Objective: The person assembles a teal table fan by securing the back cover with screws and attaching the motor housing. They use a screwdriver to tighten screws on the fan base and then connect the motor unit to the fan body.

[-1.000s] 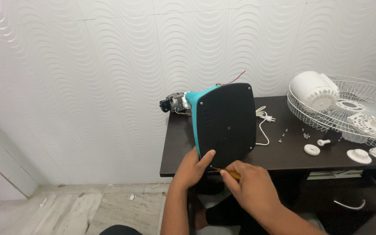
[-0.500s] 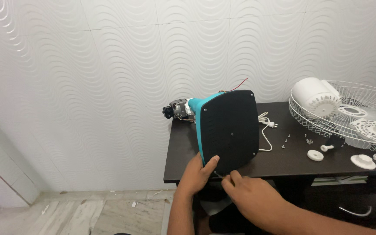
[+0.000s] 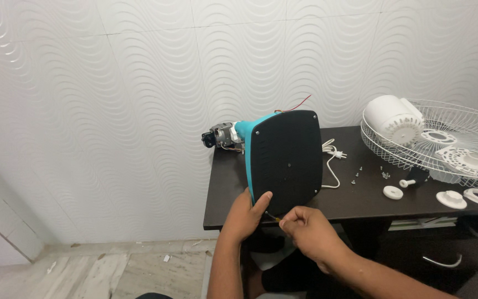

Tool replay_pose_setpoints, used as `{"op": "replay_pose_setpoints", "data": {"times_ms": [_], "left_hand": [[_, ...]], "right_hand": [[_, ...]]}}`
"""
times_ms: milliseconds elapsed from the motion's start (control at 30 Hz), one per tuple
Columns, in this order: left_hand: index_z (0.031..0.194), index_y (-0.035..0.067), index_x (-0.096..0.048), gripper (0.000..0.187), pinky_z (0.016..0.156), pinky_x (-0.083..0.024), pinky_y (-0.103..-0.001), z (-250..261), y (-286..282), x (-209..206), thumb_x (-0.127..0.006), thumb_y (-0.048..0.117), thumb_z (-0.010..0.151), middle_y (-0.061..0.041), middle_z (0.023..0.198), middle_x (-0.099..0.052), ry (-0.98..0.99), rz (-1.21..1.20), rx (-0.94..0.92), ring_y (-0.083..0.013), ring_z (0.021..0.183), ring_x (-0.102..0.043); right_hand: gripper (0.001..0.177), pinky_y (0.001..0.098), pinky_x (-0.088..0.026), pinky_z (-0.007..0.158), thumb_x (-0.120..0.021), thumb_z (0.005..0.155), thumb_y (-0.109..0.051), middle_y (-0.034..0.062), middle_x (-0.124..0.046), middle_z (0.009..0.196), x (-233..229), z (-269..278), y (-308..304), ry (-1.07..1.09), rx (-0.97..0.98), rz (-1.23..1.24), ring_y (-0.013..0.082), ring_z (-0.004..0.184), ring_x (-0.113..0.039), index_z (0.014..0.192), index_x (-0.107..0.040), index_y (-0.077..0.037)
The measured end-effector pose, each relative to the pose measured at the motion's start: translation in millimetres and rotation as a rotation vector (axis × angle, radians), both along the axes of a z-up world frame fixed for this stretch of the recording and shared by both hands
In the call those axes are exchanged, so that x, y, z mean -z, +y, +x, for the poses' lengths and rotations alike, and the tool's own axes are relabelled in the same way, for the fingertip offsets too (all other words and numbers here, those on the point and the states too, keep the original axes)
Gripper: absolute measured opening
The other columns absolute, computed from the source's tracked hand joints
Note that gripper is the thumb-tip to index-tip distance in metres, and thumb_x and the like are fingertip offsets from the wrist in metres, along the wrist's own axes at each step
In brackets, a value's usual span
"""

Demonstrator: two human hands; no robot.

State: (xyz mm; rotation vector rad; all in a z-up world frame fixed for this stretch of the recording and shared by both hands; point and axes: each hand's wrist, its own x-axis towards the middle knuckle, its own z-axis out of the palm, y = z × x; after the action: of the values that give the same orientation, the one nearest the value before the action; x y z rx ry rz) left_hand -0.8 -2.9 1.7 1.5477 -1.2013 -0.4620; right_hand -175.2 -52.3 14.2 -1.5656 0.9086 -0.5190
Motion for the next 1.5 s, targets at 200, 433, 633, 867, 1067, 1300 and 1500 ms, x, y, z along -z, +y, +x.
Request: {"op": "replay_pose_setpoints", "data": {"times_ms": [200, 433, 633, 867, 1067, 1300, 1500], "left_hand": [[0.126, -0.002, -0.063, 0.052, 0.096, -0.053, -0.04, 2.0, 0.5, 4.9, -0.06, 0.039, 0.094, -0.02, 0.116, -0.075, 0.016, -0.023, 0.04, -0.0309, 0.111, -0.071], [0.127, 0.003, -0.065, 0.052, 0.091, -0.054, -0.037, -1.2, 1.7, -0.3, -0.061, 0.041, 0.092, -0.017, 0.11, -0.076, 0.076, -0.045, -0.018, -0.028, 0.103, -0.072], [0.117, 0.005, -0.073, 0.048, 0.078, -0.055, -0.033, 1.5, 13.1, -14.4, -0.069, 0.042, 0.087, -0.009, 0.088, -0.077, 0.094, -0.109, -0.238, -0.0177, 0.082, -0.072], [0.111, 0.004, -0.075, 0.046, 0.069, -0.055, -0.033, 10.2, 18.0, -37.1, -0.078, 0.039, 0.083, -0.011, 0.084, -0.075, 0.032, -0.296, -0.548, -0.0197, 0.076, -0.069], [0.111, 0.006, -0.073, 0.047, 0.073, -0.058, -0.034, 1.8, 16.7, -74.4, -0.081, 0.04, 0.079, -0.011, 0.089, -0.077, -0.075, -0.268, -0.563, -0.0216, 0.08, -0.074], [0.114, 0.007, -0.072, 0.051, 0.076, -0.059, -0.039, -13.4, 17.1, -123.4, -0.08, 0.044, 0.079, -0.014, 0.093, -0.077, -0.356, -0.01, -0.52, -0.0268, 0.084, -0.076], [0.112, 0.007, -0.073, 0.055, 0.085, -0.053, -0.048, -27.4, -17.6, -162.3, -0.082, 0.047, 0.075, -0.016, 0.102, -0.075, -0.964, 0.045, -0.324, -0.0343, 0.099, -0.069]], "right_hand": [[0.038, 0.0252, -0.045, 0.052, -0.053, 0.101, -0.035, -0.0017, -0.058, 0.062, 25.0, -17.0, -9.3, 0.118, -0.078, -0.302, 0.0078, 0.053, -0.049, 0.086, -0.071, -0.006], [0.052, 0.0255, -0.047, 0.068, -0.045, 0.107, -0.045, -0.002, -0.067, 0.076, 44.5, -43.0, -35.8, -0.15, 0.145, -0.436, 0.006, 0.073, -0.062, 0.102, -0.081, -0.008], [0.044, 0.0345, -0.046, 0.055, -0.063, 0.097, -0.05, 0.0088, -0.063, 0.058, 12.3, -63.2, -52.4, 0.265, 0.329, -0.413, 0.0175, 0.053, -0.058, 0.104, -0.078, -0.009], [0.045, 0.0327, -0.042, 0.052, -0.057, 0.097, -0.045, 0.0074, -0.057, 0.056, 25.2, -78.2, -70.5, 0.102, 0.357, -0.432, 0.0153, 0.051, -0.051, 0.108, -0.08, -0.008], [0.045, 0.0311, -0.041, 0.055, -0.04, 0.105, -0.031, 0.0045, -0.052, 0.061, 34.2, -91.2, -89.4, -0.131, 0.22, -0.541, 0.0128, 0.056, -0.05, 0.112, -0.076, -0.006], [0.027, 0.0323, -0.047, 0.06, -0.068, 0.093, -0.026, 0.0092, -0.07, 0.071, 20.0, -94.0, -97.9, 0.152, 0.284, -0.393, 0.017, 0.062, -0.062, 0.111, -0.078, -0.01], [0.026, 0.0304, -0.055, 0.071, -0.076, 0.081, -0.023, 0.0049, -0.075, 0.083, 23.5, -100.1, -82.3, 0.027, 0.226, -0.558, 0.0161, 0.077, -0.073, 0.102, -0.08, -0.008]]}}
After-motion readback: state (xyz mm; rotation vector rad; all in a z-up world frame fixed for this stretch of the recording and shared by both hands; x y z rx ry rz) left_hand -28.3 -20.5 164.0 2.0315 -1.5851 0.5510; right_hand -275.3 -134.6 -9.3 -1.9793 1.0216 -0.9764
